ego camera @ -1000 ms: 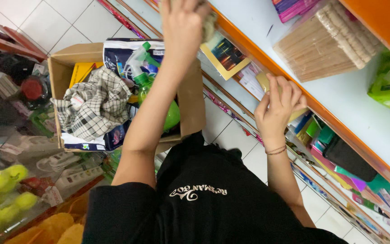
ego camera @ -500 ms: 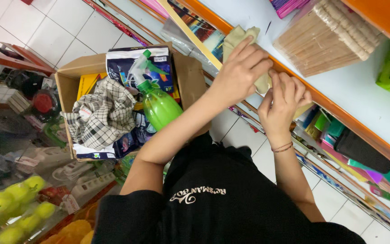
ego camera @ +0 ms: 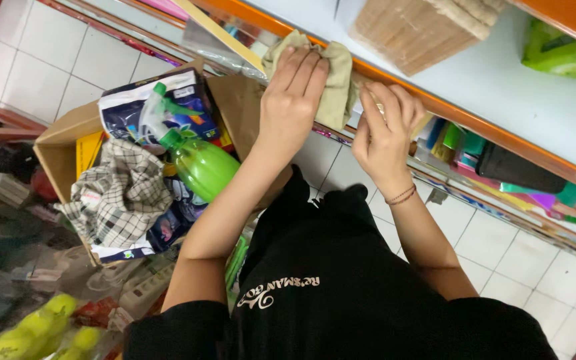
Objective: The person clears items from a retail shelf into a cardboard box, sprays a green bottle of liquid cleaner, and wipes the shelf surfaces using a cloth.
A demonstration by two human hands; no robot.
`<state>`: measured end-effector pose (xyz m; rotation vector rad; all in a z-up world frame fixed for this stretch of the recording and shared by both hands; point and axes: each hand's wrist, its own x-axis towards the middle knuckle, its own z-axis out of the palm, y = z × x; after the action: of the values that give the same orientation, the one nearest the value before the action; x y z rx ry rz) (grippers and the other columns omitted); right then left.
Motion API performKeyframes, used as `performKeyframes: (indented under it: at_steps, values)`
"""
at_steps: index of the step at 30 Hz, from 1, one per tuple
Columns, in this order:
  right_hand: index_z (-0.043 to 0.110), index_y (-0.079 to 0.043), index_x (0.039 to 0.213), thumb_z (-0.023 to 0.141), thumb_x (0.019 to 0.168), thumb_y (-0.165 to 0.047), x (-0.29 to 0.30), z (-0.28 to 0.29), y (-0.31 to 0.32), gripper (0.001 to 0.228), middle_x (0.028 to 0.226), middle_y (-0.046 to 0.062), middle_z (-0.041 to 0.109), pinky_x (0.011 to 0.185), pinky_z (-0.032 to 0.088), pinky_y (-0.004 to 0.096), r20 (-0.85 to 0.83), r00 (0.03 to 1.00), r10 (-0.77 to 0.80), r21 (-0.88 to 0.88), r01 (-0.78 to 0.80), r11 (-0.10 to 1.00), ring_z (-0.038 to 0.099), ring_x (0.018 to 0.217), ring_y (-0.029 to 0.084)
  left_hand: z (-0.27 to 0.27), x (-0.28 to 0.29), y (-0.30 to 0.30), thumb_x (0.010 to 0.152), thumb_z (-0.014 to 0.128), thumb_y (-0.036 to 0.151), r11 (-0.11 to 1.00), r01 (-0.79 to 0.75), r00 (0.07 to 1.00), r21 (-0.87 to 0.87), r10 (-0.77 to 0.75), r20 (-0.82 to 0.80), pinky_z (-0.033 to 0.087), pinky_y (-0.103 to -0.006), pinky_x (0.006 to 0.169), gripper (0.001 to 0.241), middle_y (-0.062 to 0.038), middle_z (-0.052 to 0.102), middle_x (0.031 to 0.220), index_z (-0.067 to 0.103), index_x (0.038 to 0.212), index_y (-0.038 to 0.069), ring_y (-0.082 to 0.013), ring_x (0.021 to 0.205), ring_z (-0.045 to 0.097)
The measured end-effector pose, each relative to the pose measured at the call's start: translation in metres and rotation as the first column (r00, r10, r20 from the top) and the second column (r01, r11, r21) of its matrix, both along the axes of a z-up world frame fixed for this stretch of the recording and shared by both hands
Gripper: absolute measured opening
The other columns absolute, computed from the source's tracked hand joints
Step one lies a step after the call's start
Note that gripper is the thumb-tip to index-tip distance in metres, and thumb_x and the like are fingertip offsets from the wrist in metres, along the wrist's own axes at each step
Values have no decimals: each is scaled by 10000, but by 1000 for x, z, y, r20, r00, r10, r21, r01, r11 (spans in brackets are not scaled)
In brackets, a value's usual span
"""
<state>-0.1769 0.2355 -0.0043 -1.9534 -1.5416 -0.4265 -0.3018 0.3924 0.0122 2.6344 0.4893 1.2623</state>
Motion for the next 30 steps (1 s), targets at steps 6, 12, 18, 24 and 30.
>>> performKeyframes:
  at_steps: [6,12,18,24,30]
  values:
    - [734,-57,1204,649,841,75,17,11,-54,395,1257,83,649,1059,315,443,-17,993,-114,118,115,986,553,1205,287,0,29,-40,886,656,47,999,39,999,18,-39,-3,504,-458,1118,272,-172,673,1179,664,1144,-39,-327,1192,643]
    - [759,-62,1161,648,873,65,45,14,-117,334,1222,85,647,1089,318,430,-44,955,-294,172,297,939,555,1186,287,1,68,-102,871,663,52,988,133,991,73,-132,-17,513,-451,1104,304,-185,675,1175,677,1157,-52,-322,1176,649]
    - [755,-65,1187,654,902,44,73,9,-178,321,1259,101,639,1095,326,426,-57,921,-385,171,389,905,559,1211,302,0,105,-163,871,658,52,974,208,978,88,-208,-13,517,-448,1099,314,-189,673,1179,678,1163,-60,-326,1173,652]
    - [746,-56,1178,668,920,44,100,8,-241,288,1257,103,634,1110,319,446,-56,885,-462,192,464,865,544,1194,309,1,141,-228,885,645,72,960,261,965,102,-258,-40,518,-452,1102,437,-196,654,1216,641,1311,-22,-334,1184,642]
    - [739,-61,1178,655,921,65,123,6,-309,299,1269,93,620,1083,306,411,-81,847,-525,184,531,827,539,1212,301,0,181,-296,892,638,82,933,338,941,127,-331,-71,517,-459,1101,454,-218,653,1234,620,1333,-23,-357,1195,644]
